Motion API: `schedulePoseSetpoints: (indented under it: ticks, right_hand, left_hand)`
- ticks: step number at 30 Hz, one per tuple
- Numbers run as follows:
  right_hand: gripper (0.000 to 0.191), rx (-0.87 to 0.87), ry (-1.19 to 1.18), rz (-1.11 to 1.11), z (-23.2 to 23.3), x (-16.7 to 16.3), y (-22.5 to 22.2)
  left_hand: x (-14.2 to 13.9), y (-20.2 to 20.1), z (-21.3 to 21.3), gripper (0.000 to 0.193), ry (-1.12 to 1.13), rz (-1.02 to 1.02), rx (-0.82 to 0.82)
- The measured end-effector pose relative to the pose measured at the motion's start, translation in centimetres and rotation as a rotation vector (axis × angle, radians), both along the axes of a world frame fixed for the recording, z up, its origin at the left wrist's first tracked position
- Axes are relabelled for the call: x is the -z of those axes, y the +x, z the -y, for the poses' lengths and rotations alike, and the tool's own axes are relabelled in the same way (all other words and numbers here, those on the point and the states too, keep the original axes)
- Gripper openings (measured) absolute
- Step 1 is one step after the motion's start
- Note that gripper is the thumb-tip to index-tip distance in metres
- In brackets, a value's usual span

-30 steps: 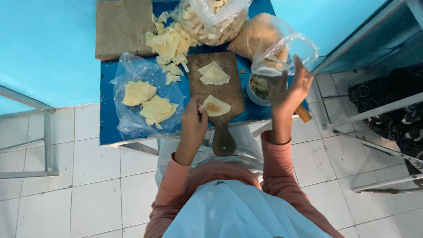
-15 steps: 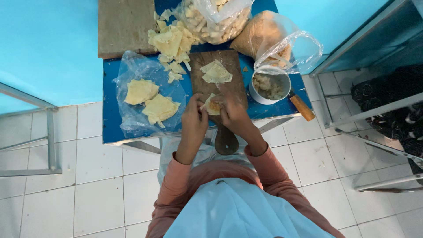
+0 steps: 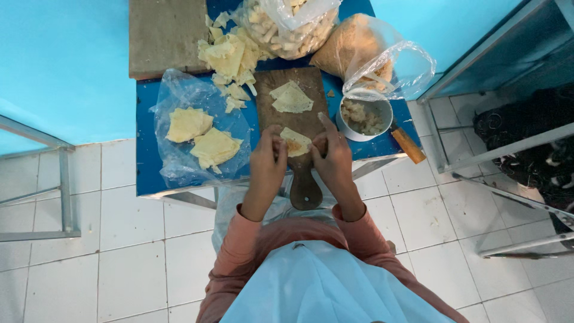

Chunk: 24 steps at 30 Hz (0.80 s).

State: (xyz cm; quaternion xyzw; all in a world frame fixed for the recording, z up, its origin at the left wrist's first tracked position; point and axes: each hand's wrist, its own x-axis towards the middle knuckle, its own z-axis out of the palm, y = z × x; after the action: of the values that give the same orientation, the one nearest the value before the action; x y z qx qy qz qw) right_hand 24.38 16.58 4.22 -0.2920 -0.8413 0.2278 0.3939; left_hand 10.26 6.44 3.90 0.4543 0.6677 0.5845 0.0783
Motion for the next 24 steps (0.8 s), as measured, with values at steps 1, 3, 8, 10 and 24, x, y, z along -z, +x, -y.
schedulePoseSetpoints:
  ticks: [1, 3, 8, 10, 24]
  right_hand:
    - [0.077, -0.009, -0.002, -0.005, -0.1, 0.2, -0.1]
    - [0.077, -0.026, -0.005, -0.016, -0.3, 0.6, -0.3]
    - [0.070, -0.036, -0.119, -0.123, -0.2, 1.4, -0.8]
    - [0.069, -0.042, -0.117, -0.168, -0.1, 1.6, -1.2]
    - [0.051, -0.197, 0.199, -0.033, 1.0, 2.5, -1.4]
  left_hand:
    - [0.0, 0.1, 0.1, 0.028, 0.016, -0.022, -0.001]
    - [0.0, 0.1, 0.3, 0.027, 0.047, -0.067, -0.001]
    - [0.2, 0.1, -0.1, 0.021, 0.059, -0.143, 0.021]
    - [0.4, 0.1, -0.1, 0.018, 0.045, -0.218, 0.011]
    - [0.4, 0.3, -0.1, 0.026, -0.045, -0.175, 0.029]
